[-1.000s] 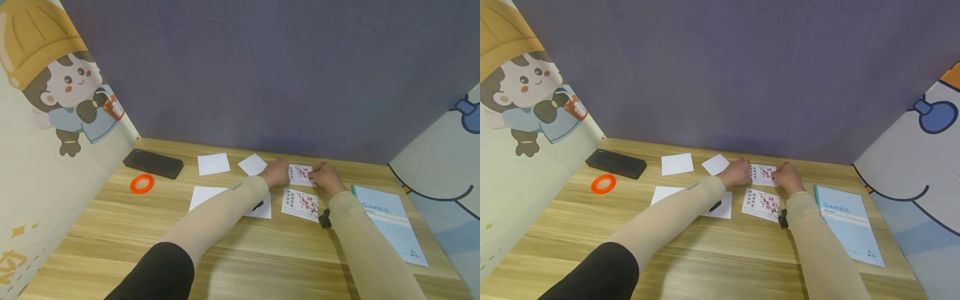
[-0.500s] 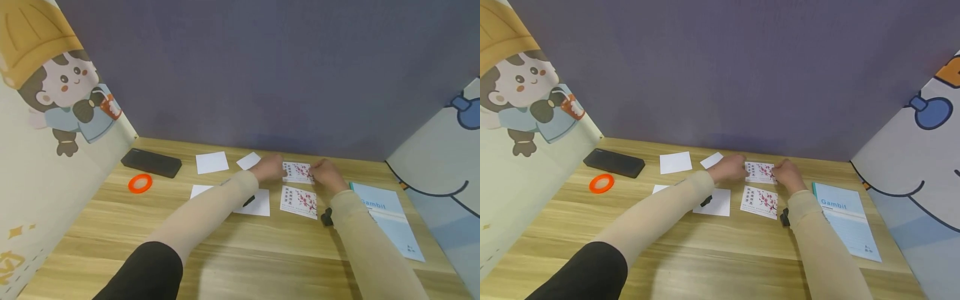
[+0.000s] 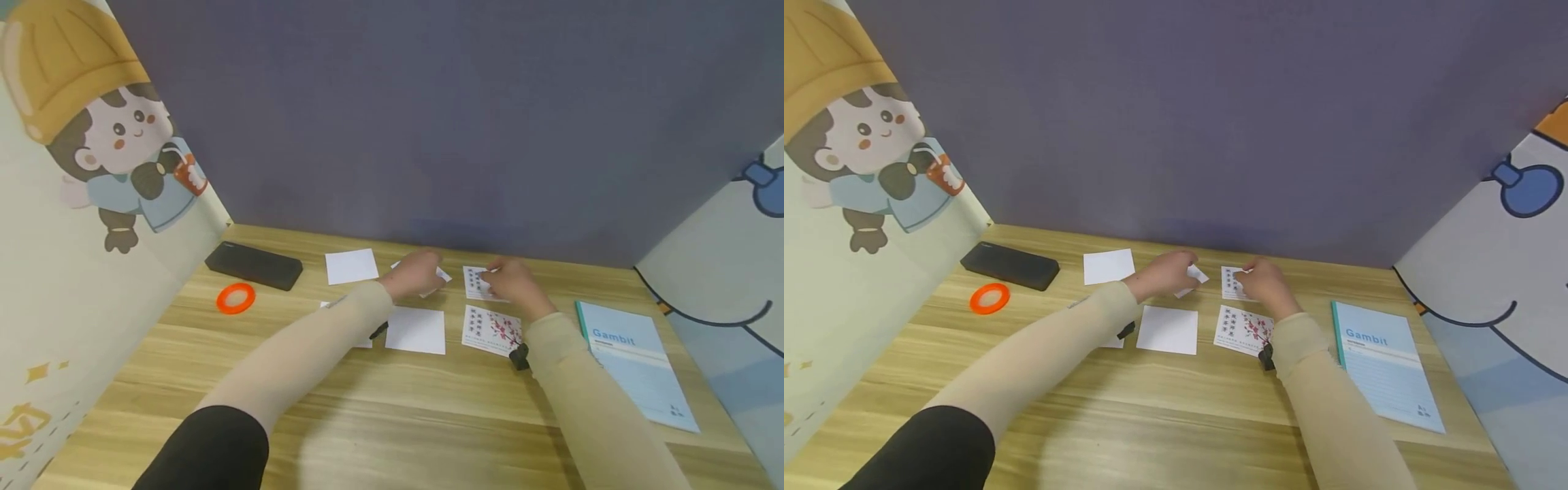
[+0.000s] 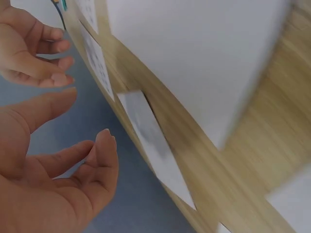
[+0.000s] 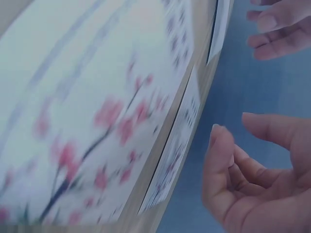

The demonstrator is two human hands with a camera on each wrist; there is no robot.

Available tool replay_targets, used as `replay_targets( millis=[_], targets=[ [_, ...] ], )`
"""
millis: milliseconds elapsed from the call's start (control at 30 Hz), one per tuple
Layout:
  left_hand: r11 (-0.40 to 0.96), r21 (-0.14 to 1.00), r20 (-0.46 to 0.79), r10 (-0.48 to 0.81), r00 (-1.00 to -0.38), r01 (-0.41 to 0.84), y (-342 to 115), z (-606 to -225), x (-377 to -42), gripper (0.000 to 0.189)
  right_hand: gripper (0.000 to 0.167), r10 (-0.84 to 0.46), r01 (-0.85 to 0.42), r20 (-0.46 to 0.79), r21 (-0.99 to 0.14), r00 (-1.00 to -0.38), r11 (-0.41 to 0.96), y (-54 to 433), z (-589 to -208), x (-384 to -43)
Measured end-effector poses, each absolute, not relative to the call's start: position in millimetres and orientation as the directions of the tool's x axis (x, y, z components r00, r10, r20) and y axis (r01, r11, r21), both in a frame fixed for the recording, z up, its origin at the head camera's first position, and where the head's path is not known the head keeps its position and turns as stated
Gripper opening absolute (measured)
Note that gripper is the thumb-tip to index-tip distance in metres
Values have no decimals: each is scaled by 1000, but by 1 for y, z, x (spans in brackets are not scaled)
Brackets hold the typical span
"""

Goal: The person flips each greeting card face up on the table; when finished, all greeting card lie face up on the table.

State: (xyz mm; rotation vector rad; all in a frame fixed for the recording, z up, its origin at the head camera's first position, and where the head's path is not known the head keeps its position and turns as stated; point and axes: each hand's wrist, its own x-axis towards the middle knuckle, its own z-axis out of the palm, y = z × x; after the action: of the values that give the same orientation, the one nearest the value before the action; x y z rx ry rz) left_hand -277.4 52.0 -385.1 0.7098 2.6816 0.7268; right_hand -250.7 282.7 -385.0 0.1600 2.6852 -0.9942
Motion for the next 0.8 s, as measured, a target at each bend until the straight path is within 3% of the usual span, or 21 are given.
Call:
replay_targets(
  millis=[333, 800],
  targets=[
    [770, 532, -127, 485, -865, 353, 15, -390, -291, 76, 56, -17, 228, -313, -727, -950, 648, 246, -393, -261],
    [804, 500, -169, 454, -875, 321, 5, -406, -307, 99, 63, 22, 283, -339, -745, -940, 604, 223, -404, -269]
  ],
)
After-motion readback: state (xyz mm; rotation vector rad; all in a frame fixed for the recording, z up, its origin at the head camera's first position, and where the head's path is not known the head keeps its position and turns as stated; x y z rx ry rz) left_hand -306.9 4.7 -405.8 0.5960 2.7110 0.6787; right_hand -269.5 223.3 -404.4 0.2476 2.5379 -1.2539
